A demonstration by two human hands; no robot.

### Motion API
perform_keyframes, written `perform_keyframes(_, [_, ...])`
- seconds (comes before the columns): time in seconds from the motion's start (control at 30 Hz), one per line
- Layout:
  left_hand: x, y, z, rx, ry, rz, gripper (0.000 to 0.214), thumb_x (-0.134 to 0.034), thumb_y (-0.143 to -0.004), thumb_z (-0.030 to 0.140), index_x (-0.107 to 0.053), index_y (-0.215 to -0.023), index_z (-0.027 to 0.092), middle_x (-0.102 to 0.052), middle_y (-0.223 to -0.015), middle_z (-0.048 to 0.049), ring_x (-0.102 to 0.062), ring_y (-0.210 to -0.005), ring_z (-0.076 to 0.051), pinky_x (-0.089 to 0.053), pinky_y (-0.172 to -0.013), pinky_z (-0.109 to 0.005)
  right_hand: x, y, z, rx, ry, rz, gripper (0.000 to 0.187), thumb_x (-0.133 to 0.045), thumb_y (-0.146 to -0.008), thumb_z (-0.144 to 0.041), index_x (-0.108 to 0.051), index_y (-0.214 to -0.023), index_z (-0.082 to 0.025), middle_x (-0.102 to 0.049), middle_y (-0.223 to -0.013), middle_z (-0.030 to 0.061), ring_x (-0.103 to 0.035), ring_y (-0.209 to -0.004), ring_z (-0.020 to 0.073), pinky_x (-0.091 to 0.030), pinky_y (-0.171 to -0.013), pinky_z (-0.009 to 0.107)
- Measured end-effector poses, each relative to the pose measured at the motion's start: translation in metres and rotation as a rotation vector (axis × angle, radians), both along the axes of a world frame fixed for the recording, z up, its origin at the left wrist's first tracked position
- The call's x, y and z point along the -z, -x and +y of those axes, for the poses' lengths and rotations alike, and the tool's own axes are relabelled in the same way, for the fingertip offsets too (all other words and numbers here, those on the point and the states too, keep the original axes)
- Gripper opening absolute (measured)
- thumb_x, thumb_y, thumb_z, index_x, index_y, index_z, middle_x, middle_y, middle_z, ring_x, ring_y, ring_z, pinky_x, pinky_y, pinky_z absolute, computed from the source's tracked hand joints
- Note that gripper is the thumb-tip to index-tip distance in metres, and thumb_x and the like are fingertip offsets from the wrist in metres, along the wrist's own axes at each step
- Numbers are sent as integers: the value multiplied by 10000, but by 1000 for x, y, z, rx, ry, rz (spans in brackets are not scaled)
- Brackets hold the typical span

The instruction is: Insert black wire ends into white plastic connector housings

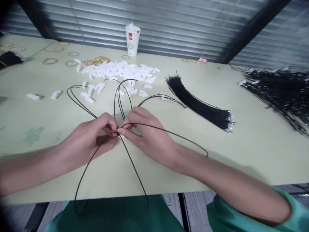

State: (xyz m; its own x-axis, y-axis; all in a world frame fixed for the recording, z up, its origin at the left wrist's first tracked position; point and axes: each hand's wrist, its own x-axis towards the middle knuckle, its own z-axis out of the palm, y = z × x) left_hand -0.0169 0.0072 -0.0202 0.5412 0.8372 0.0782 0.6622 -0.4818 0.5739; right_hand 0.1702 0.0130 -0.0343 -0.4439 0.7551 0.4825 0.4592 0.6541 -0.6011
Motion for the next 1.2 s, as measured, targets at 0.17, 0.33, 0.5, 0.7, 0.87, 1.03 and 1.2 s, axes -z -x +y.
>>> perform_keyframes(0.17, [-1, 0, 0, 7, -13, -12, 162, -454, -787, 143, -371, -903, 221, -478, -772, 27, -479, -618, -76, -414, -565, -174, 0, 0, 2, 11, -15, -44, 88, -559, -838, -231, -581, -788, -162, -544, -765, 12, -497, -753, 116, -411, -667, 243])
perform_keyframes(0.33, [-2, 0, -1, 22, -27, 18, 173, -455, -775, 130, -367, -893, 220, -475, -761, 27, -477, -630, -84, -404, -566, -181, 0, -1, 2, 2, -9, -63, 129, -526, -859, -243, -569, -774, -156, -545, -783, 25, -483, -754, 124, -403, -653, 251])
perform_keyframes(0.5, [0, 1, -1, 6, -36, 6, 161, -455, -785, 149, -372, -899, 226, -476, -759, 31, -465, -609, -78, -404, -565, -181, -1, -2, 1, -22, -17, -56, 135, -504, -872, -245, -555, -779, -162, -560, -816, 32, -494, -779, 129, -412, -678, 255])
perform_keyframes(0.7, [-1, 0, -1, 15, -15, 7, 160, -445, -777, 137, -377, -897, 217, -467, -770, 24, -472, -620, -78, -421, -570, -178, 2, -2, 2, -25, -76, -85, 129, -485, -878, -216, -568, -802, -153, -561, -837, 46, -486, -804, 142, -421, -703, 274])
perform_keyframes(0.87, [0, 0, 1, 9, -4, 2, 168, -449, -783, 140, -371, -904, 225, -472, -770, 30, -472, -617, -78, -428, -573, -179, 5, -1, 5, -42, -116, -70, 124, -478, -877, -180, -590, -837, -146, -555, -835, 51, -477, -809, 150, -420, -702, 279])
perform_keyframes(1.03, [0, 0, 0, 10, -14, -2, 164, -461, -780, 134, -380, -894, 220, -480, -763, 28, -485, -616, -80, -420, -559, -174, 5, 0, 4, -40, -154, -97, 148, -452, -887, -166, -590, -836, -162, -566, -821, 53, -475, -798, 153, -424, -700, 283])
perform_keyframes(1.2, [-1, 0, -1, 0, -4, -2, 183, -470, -778, 131, -375, -905, 224, -488, -768, 32, -488, -607, -74, -424, -564, -172, 5, 1, 1, -26, -208, -128, 123, -450, -893, -192, -570, -870, -176, -560, -833, 50, -457, -798, 157, -416, -710, 290])
